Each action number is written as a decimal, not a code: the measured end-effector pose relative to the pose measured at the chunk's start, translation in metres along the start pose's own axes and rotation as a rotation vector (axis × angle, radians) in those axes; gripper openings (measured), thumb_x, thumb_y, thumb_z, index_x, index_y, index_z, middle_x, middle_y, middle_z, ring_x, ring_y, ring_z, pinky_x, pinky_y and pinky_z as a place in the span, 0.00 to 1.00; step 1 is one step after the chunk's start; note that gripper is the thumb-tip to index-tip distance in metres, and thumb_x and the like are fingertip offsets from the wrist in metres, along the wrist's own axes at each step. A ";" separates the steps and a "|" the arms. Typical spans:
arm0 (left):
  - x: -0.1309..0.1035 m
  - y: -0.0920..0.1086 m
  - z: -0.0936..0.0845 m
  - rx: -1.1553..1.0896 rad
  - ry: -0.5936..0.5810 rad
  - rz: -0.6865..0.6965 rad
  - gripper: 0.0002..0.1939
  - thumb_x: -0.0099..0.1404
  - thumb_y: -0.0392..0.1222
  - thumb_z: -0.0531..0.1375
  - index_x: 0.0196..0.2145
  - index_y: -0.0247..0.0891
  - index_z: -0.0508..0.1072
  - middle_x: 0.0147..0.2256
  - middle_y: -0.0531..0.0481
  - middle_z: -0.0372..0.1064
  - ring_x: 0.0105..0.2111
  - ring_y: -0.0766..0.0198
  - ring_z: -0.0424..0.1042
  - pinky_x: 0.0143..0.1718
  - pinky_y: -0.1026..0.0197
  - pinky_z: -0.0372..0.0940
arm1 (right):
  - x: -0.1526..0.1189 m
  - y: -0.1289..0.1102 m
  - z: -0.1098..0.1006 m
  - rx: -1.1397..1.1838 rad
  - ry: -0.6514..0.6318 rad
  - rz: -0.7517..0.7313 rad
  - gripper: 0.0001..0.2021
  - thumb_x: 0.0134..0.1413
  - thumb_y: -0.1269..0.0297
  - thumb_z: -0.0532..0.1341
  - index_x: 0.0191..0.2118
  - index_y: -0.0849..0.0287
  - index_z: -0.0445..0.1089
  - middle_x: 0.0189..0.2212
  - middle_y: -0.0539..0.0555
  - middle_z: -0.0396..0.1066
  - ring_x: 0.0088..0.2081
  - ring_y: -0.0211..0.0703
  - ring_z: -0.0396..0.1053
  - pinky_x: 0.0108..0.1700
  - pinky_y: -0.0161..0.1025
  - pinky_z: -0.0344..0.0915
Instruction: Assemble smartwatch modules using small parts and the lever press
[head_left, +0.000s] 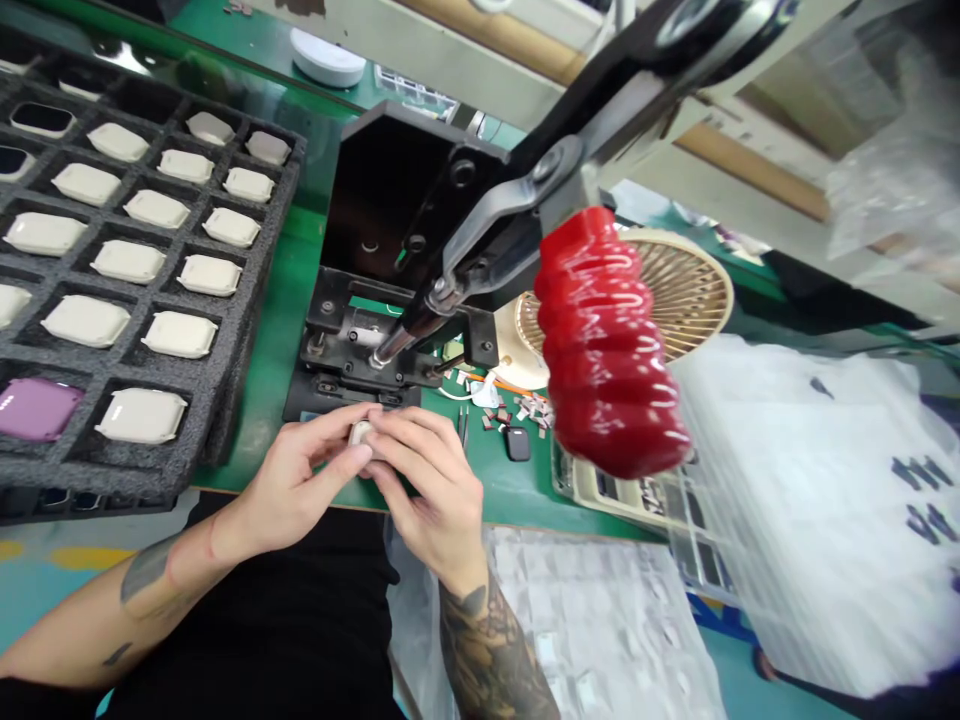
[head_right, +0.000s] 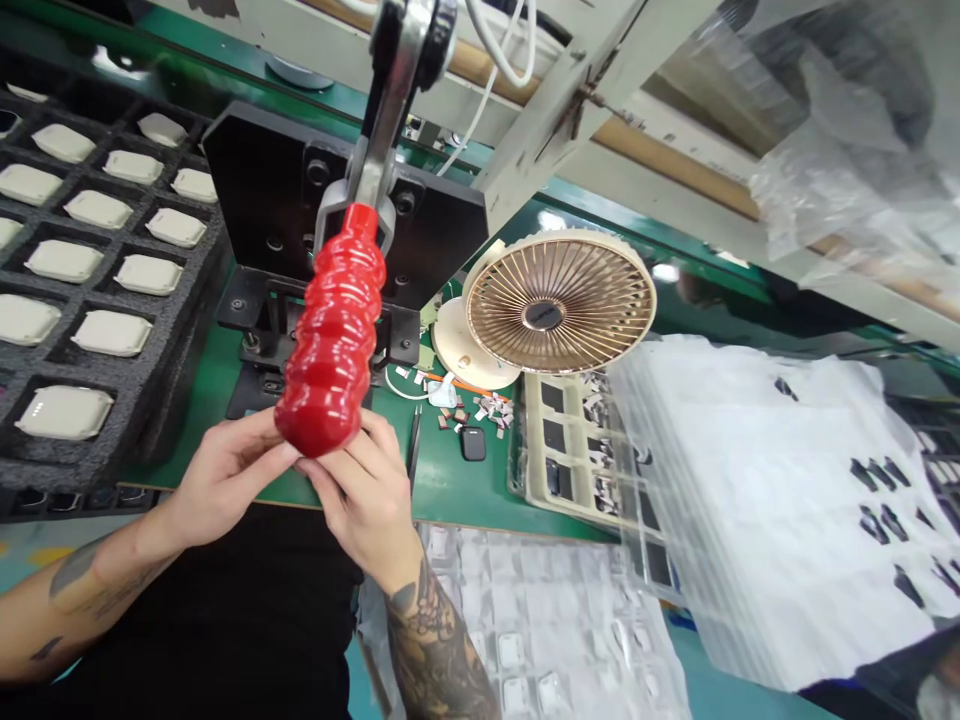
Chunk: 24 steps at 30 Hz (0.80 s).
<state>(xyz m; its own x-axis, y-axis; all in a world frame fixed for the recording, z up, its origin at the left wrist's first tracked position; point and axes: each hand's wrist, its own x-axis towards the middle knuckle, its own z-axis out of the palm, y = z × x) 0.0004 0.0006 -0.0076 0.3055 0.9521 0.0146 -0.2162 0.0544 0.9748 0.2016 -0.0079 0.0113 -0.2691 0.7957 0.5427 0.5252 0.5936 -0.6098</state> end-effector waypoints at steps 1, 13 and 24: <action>0.001 0.000 0.000 -0.010 0.025 -0.005 0.21 0.80 0.43 0.67 0.66 0.40 0.82 0.61 0.39 0.84 0.53 0.51 0.88 0.56 0.54 0.84 | -0.002 -0.001 0.001 0.009 0.015 0.026 0.22 0.67 0.74 0.72 0.61 0.44 0.80 0.60 0.57 0.81 0.61 0.58 0.78 0.60 0.61 0.82; 0.000 0.004 -0.001 0.054 0.052 0.099 0.14 0.75 0.43 0.73 0.56 0.43 0.89 0.52 0.44 0.89 0.44 0.54 0.91 0.50 0.60 0.85 | -0.004 -0.006 0.005 0.329 0.108 0.328 0.08 0.74 0.64 0.67 0.54 0.52 0.81 0.53 0.58 0.82 0.56 0.50 0.81 0.60 0.51 0.82; -0.008 -0.002 0.000 0.302 0.213 0.379 0.15 0.74 0.35 0.72 0.55 0.49 0.90 0.45 0.54 0.90 0.36 0.62 0.90 0.44 0.67 0.83 | -0.001 -0.025 0.016 0.207 0.173 0.267 0.07 0.77 0.68 0.62 0.49 0.54 0.79 0.46 0.55 0.81 0.48 0.45 0.80 0.52 0.44 0.79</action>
<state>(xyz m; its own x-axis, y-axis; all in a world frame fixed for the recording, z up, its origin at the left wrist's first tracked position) -0.0019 -0.0069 -0.0094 0.0560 0.9299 0.3635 0.0112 -0.3647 0.9311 0.1755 -0.0216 0.0168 0.0045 0.9040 0.4276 0.3799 0.3940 -0.8370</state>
